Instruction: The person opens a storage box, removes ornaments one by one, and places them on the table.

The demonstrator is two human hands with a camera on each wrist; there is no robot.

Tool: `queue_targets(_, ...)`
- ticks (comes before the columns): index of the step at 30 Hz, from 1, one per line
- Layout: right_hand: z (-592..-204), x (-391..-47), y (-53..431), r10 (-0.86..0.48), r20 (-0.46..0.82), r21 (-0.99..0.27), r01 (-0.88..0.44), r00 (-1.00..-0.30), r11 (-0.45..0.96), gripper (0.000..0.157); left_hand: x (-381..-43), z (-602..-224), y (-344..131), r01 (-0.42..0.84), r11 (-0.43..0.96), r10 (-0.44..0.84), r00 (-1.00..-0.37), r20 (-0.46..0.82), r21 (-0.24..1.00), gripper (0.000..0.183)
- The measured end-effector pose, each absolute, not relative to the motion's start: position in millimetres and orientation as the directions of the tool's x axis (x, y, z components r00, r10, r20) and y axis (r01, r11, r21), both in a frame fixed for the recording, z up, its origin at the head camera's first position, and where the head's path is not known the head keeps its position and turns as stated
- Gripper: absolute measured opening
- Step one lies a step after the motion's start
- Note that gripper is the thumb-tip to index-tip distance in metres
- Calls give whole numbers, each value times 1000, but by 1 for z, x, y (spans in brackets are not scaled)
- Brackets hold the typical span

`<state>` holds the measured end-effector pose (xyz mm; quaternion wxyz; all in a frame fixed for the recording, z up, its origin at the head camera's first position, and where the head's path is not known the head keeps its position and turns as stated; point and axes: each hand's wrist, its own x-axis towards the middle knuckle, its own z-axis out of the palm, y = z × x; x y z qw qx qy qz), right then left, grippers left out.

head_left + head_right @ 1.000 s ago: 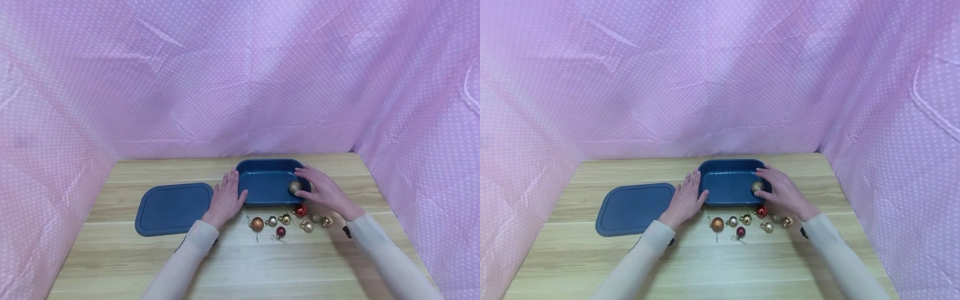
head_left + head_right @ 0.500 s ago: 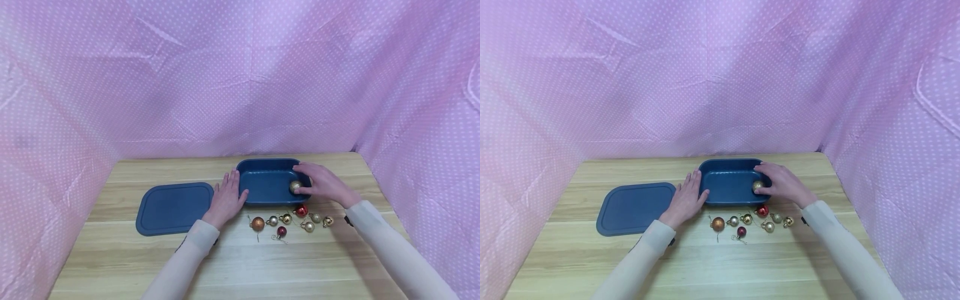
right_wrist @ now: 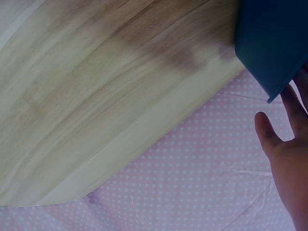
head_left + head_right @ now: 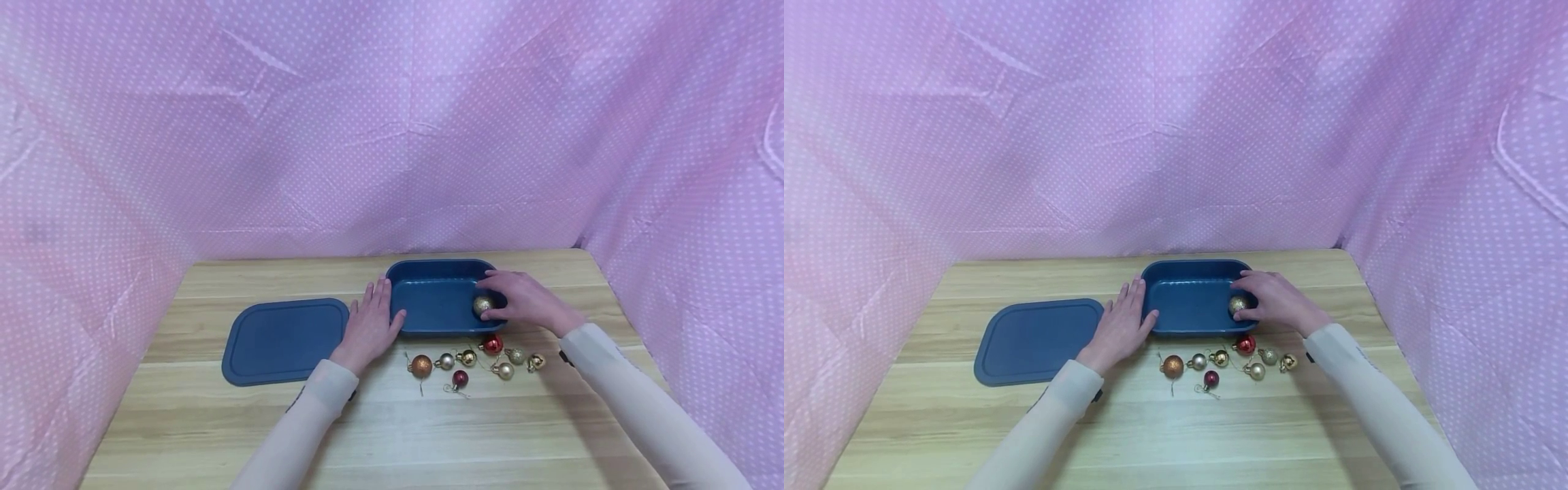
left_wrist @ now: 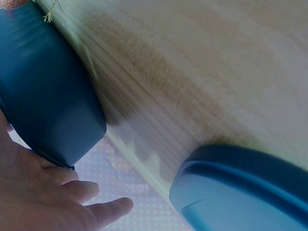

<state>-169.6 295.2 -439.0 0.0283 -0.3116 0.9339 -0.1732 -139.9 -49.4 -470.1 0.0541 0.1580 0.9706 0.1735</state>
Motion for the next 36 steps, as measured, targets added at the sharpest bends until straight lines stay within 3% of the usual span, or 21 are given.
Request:
queue_targets(21,-444,-174,294,-625,15,-266,-606,-780,750,56,-140,-470,-49,278,890,321,-945,-64,362,77)
queue_targets(36,-444,-174,291,-635,-13,-290,-605,-772,741,51,-138,-469,-49,277,892,317,-947,-58,356,77)
